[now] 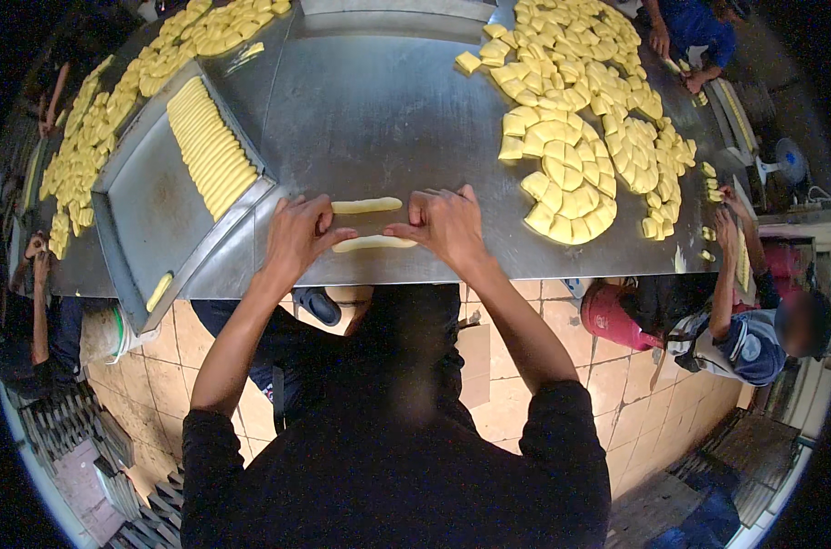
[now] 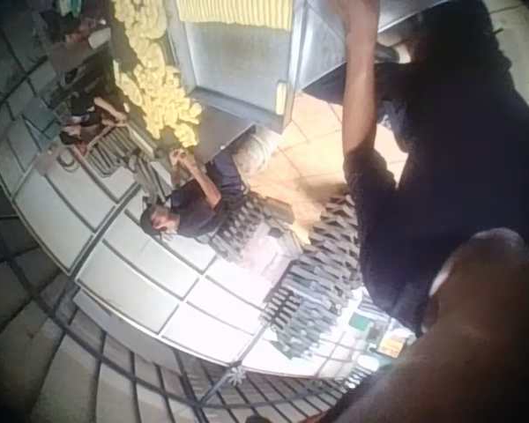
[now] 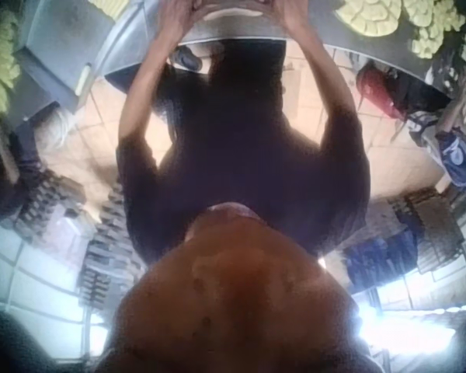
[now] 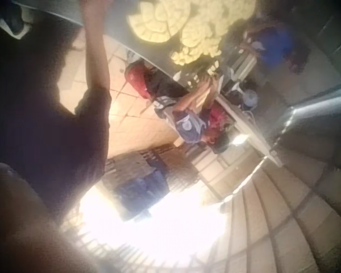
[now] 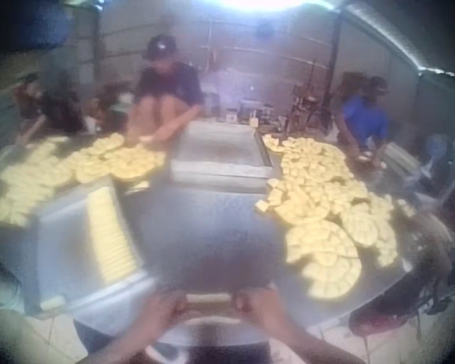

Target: The person shapes portions of dough into long rolls by hand and arranges them in rows on a metal baking tray.

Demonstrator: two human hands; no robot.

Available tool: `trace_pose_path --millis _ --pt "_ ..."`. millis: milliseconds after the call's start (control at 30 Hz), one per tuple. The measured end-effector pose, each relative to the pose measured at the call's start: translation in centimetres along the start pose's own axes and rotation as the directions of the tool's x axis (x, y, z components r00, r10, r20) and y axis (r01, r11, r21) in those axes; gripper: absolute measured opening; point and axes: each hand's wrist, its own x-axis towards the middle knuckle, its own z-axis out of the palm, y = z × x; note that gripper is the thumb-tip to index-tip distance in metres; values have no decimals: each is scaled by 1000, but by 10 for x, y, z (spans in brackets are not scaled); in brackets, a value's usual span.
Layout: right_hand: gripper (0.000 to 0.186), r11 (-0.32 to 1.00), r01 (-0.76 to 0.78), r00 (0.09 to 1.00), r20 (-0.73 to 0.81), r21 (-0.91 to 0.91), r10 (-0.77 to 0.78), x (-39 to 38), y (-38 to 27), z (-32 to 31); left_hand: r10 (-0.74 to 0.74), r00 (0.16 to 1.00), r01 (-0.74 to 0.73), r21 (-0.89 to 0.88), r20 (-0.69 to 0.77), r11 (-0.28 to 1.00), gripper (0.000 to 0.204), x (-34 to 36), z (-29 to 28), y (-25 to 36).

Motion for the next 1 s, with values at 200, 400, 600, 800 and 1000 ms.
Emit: trace_pose_path --millis 200,400,600,800,1000 --pt "47 915 -142 982 167 377 83 -4 9 1 -80 996 71 -191 -43 979 45 -5 1 -1" --pt "43 999 -38 998 54 -33 40 3 1 -5 -42 999 42 9 -30 999 38 -4 -2 1" --pt "20 885 -27 991 125 464 -36 -13 -1 -15 -78 989 47 -230 -127 972 25 -19 4 18" --pt "21 876 113 991 13 468 -135 -23 -8 -1 -176 984 148 -463 -16 874 18 -30 6 33" --pt "30 911 118 992 -83 396 -93 1 -3 16 -209 978 180 -431 -20 884 28 -10 9 16"
